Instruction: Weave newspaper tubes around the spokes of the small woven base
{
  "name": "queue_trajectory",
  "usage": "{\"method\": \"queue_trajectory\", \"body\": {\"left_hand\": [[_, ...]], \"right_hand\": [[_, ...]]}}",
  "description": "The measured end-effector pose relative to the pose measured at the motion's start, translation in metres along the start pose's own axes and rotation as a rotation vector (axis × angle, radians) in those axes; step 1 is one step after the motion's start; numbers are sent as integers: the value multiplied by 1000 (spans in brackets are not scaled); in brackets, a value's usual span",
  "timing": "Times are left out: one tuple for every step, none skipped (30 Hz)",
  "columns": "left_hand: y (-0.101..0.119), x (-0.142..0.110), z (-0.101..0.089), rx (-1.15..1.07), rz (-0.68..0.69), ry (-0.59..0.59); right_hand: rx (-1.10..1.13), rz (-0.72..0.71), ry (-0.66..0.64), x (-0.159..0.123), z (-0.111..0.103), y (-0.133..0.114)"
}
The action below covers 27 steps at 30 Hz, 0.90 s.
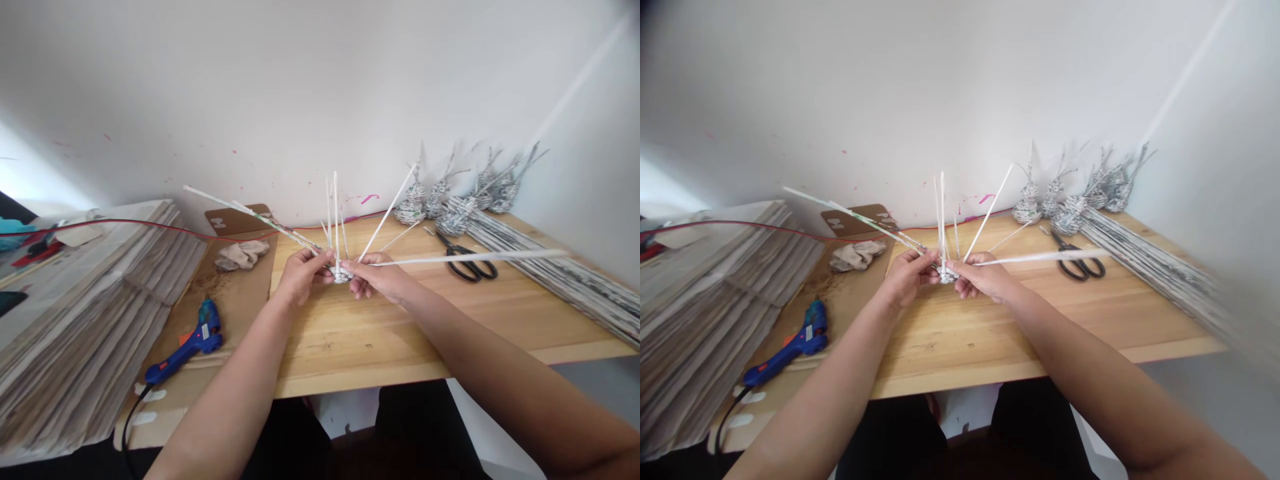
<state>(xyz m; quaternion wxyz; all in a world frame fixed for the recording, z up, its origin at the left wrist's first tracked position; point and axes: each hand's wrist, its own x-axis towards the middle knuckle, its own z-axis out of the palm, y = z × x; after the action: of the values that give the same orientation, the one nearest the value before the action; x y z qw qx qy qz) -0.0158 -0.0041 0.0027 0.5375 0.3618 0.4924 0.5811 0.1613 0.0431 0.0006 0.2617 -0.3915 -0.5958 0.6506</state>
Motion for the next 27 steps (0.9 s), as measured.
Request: {"method": "queue_trajectory", "body": {"left_hand": [[-1, -1, 2, 41, 37, 35], [-2, -1, 4, 80, 73, 67], [-2, -2, 5, 111, 99, 90], [-2, -2, 6, 132, 116, 107], [-2, -3, 6, 146, 130, 118], [-2, -3, 7, 158, 149, 120], [-1, -4, 7, 176, 174, 112], [0, -4, 6, 201, 206, 95], [1, -5, 6, 236, 237, 68], [2, -5, 4, 277, 266, 34], [3, -6, 3, 324, 290, -3], [4, -6, 1, 378, 310, -42], [4, -7, 0, 438, 336, -77], [5, -7, -2, 507, 370, -111], [5, -7, -4, 585, 411, -138], [4, -7, -6, 665, 459, -157], [4, -7, -7, 740, 507, -168], [4, -7, -8, 807, 555, -168], [3, -7, -9, 863, 605, -152], [3, -6, -10, 909, 652, -121], [3, -6, -10, 947, 696, -74], [3, -6, -10, 989, 737, -16], [3, -5, -10, 1034, 774, 47], [4, -5, -10, 1079, 804, 101], [5, -5, -10, 1118, 826, 140], [6, -5, -10, 1152, 836, 157], [8, -6, -11, 1174, 833, 157]], "right_hand": [[-8, 5, 13, 0, 1, 0], [-15, 10, 23, 0, 1, 0], [-19, 11, 29, 1, 2, 0], [-21, 9, 32, 1, 3, -1], [-21, 4, 33, 1, 3, -1], [-19, -2, 34, 1, 3, -2], [-17, -7, 32, 1, 3, -2], [-14, -7, 32, 0, 3, -3], [-8, -4, 33, 0, 3, -3], [-1, 0, 33, 1, 2, -3], [8, 3, 31, 1, 1, -3], [16, 5, 28, 1, 0, -3], [22, 4, 24, 2, -1, -2], [29, 2, 19, 3, -2, -1], [34, -1, 12, 3, -3, -1], [37, -3, 7, 4, -3, 0], [39, -5, 0, 4, -4, 0], [41, -7, -6, 5, -4, 1], [43, -11, -10, 5, -4, 1], [45, -16, -8, 5, -4, 1], [49, -20, 2, 4, -3, 1], [55, -20, 13, 4, -3, 1], [60, -18, 22, 4, -2, 1], [63, -16, 25, 4, -1, 2], [64, -14, 19, 5, -1, 2], [65, -11, 7, 5, -1, 2], [66, -10, -8, 6, -1, 3]]}}
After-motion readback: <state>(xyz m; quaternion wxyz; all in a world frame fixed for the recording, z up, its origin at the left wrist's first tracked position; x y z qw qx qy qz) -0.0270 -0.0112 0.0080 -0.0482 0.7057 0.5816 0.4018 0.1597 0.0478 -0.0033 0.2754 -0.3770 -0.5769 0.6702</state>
